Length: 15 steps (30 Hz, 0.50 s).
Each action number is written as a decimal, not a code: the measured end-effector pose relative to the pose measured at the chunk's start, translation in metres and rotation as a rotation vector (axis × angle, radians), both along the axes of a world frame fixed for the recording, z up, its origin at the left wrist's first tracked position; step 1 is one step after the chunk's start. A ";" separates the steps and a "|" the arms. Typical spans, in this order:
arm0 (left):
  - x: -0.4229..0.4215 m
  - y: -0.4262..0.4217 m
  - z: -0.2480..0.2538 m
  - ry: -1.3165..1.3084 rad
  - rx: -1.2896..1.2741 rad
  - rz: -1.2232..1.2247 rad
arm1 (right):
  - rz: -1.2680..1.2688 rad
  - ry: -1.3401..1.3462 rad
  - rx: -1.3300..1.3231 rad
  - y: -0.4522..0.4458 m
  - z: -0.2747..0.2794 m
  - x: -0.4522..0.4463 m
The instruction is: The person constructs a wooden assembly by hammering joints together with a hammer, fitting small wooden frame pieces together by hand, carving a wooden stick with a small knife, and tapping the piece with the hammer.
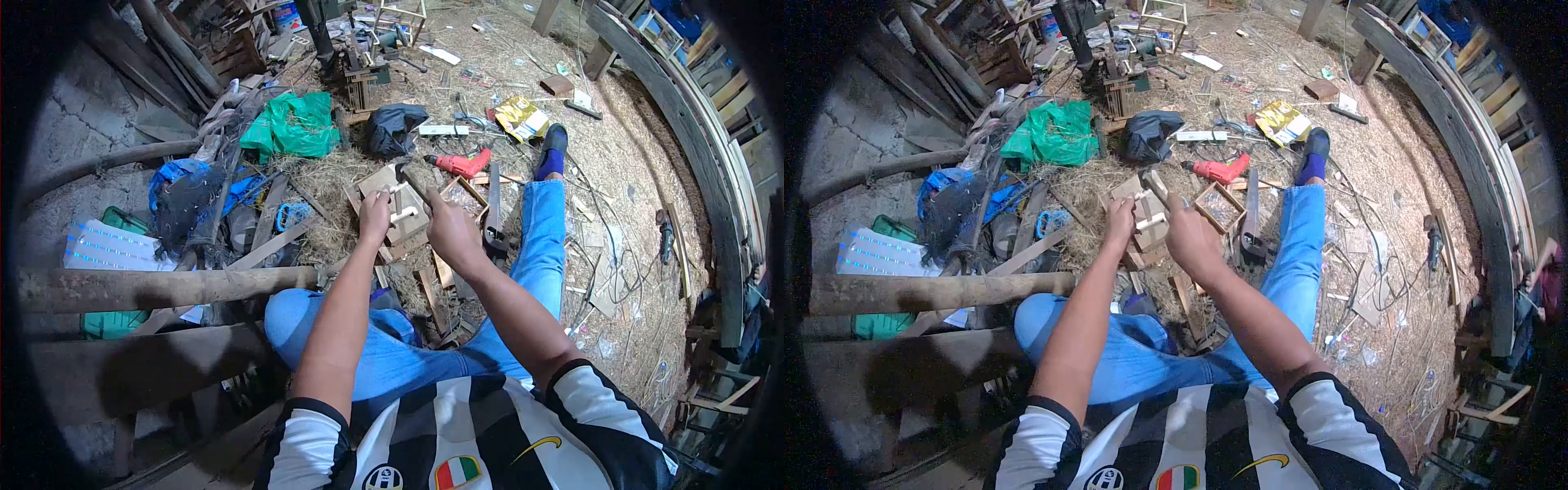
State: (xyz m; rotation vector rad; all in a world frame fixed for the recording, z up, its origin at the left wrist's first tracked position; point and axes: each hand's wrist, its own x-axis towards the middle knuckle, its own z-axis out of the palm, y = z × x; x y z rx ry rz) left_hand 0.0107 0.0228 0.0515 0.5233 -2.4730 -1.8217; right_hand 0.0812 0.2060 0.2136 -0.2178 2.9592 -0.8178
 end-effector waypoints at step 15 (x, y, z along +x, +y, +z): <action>-0.001 0.000 -0.009 -0.027 0.001 0.042 | -0.086 0.142 -0.410 0.000 -0.014 -0.007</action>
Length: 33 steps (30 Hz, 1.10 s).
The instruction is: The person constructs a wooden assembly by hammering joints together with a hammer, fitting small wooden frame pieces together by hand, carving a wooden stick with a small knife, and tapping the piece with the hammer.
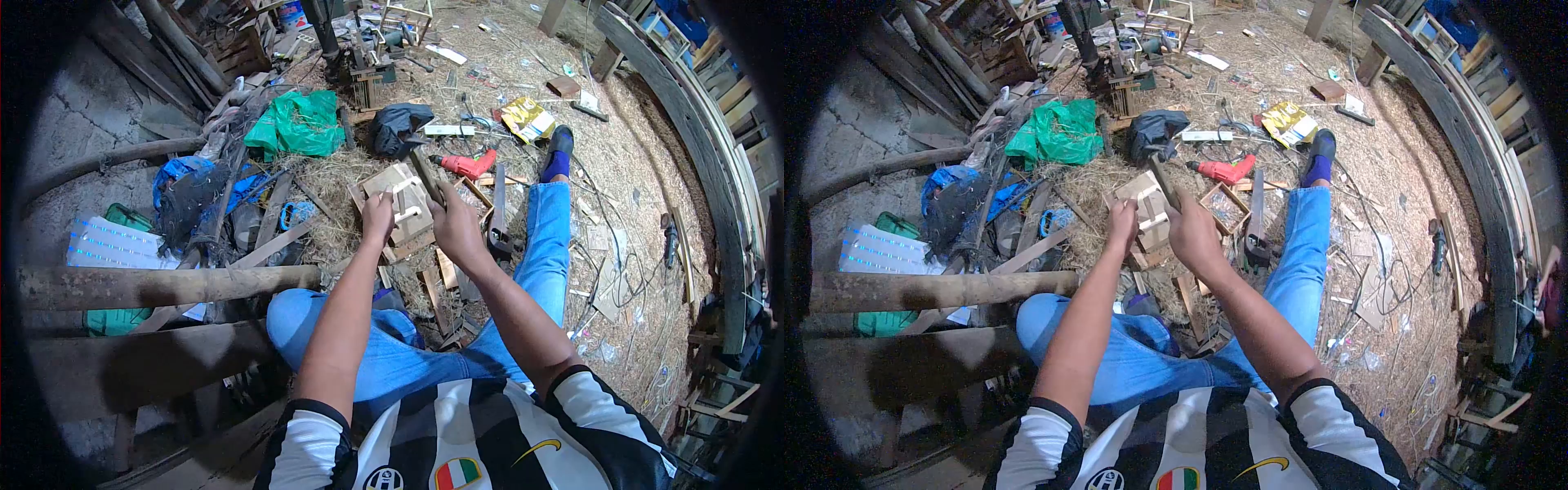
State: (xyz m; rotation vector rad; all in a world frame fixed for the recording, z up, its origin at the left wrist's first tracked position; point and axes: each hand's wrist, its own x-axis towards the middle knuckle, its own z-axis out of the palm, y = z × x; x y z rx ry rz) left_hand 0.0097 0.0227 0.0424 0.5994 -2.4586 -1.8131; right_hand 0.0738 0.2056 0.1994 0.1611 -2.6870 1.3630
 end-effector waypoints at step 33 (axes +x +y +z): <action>0.015 0.012 0.026 0.108 -0.147 0.067 | 0.004 -0.050 0.266 -0.004 -0.001 0.026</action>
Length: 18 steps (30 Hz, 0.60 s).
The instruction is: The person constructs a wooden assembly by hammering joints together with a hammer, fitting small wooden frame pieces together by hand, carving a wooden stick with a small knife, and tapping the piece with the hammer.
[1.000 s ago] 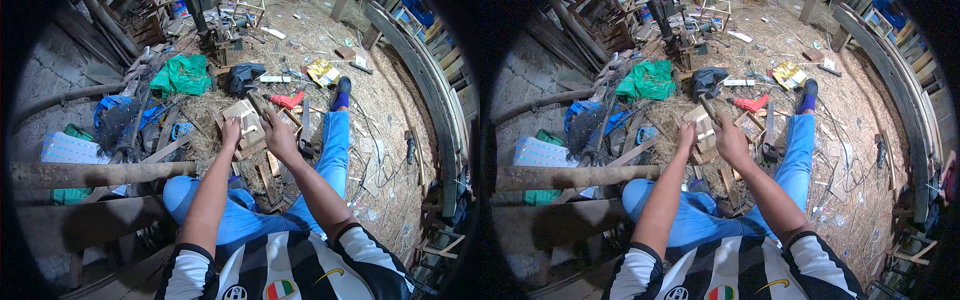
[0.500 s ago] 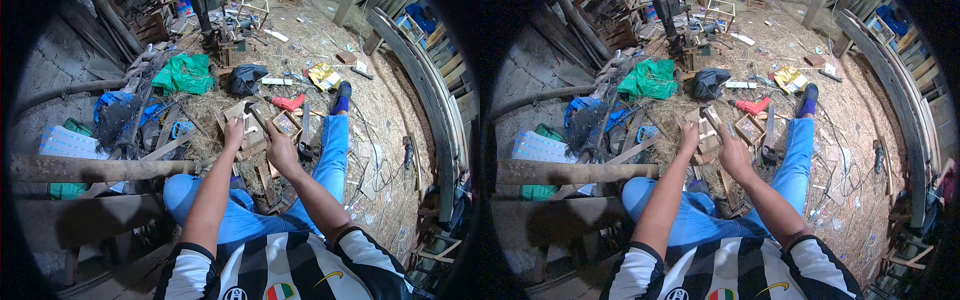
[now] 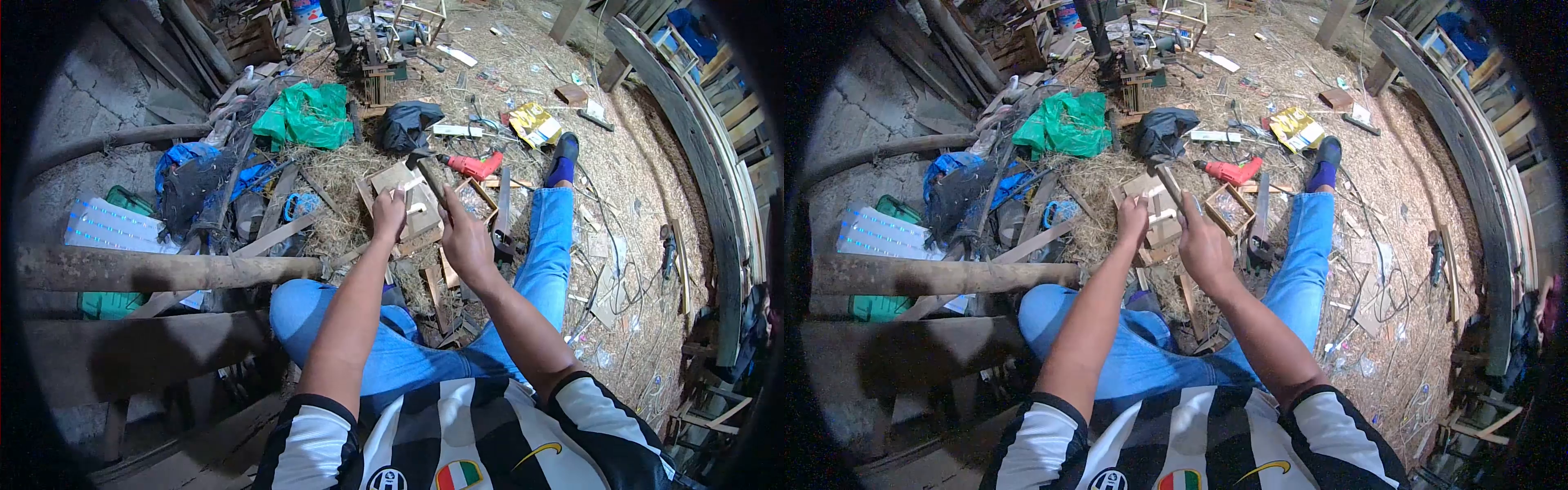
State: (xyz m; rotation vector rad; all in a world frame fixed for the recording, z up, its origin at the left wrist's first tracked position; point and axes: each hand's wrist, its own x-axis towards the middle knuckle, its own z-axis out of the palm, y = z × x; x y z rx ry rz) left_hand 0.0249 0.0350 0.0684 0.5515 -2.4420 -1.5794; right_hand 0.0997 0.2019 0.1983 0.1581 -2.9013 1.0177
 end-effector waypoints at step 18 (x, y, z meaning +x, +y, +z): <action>-0.003 -0.002 -0.013 -0.088 0.093 -0.030 | 0.013 -0.116 0.112 0.002 0.005 -0.003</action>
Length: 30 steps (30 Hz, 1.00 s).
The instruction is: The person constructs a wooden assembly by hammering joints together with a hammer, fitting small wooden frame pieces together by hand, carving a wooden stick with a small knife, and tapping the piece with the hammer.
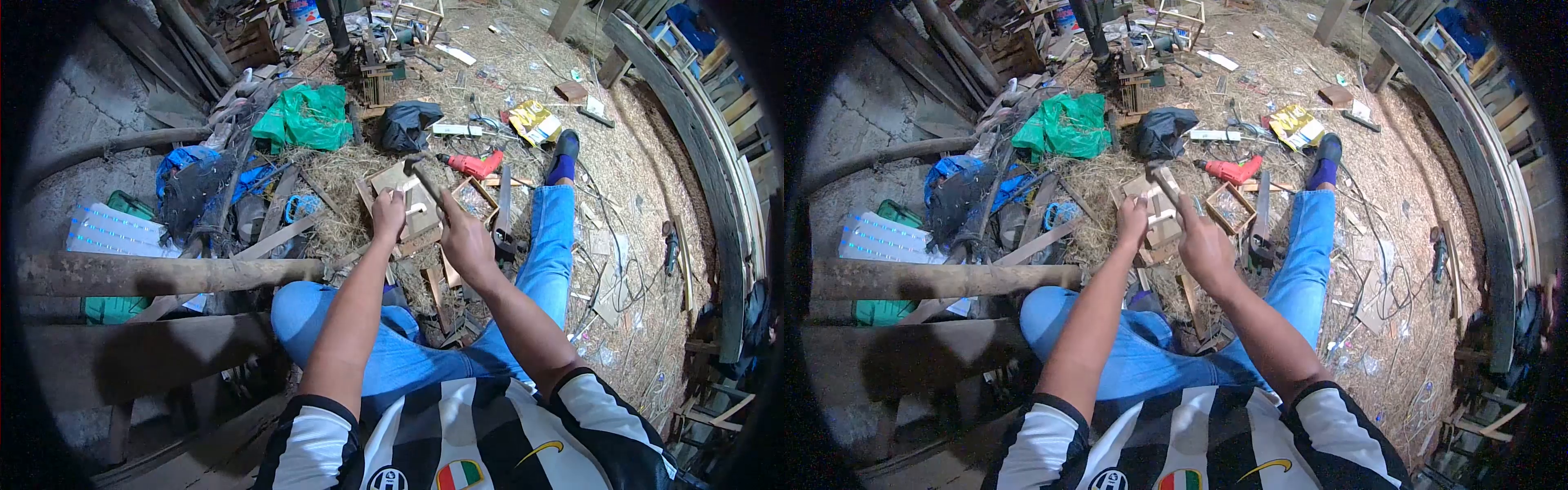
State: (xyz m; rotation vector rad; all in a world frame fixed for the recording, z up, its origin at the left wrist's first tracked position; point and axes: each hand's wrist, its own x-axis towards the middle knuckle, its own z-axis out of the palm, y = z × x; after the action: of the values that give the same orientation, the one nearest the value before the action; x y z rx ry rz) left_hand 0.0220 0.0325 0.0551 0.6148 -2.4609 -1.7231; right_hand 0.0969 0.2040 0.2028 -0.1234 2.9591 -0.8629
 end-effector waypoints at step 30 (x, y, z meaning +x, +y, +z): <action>0.003 0.002 0.014 0.009 -0.035 -0.009 | 0.094 0.134 0.010 0.004 -0.040 -0.002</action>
State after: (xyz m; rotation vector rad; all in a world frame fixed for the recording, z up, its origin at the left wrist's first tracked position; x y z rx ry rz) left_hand 0.0255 0.0344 0.0696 0.5923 -2.4861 -1.6790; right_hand 0.0945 0.2082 0.1629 -0.3299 3.0503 -0.8597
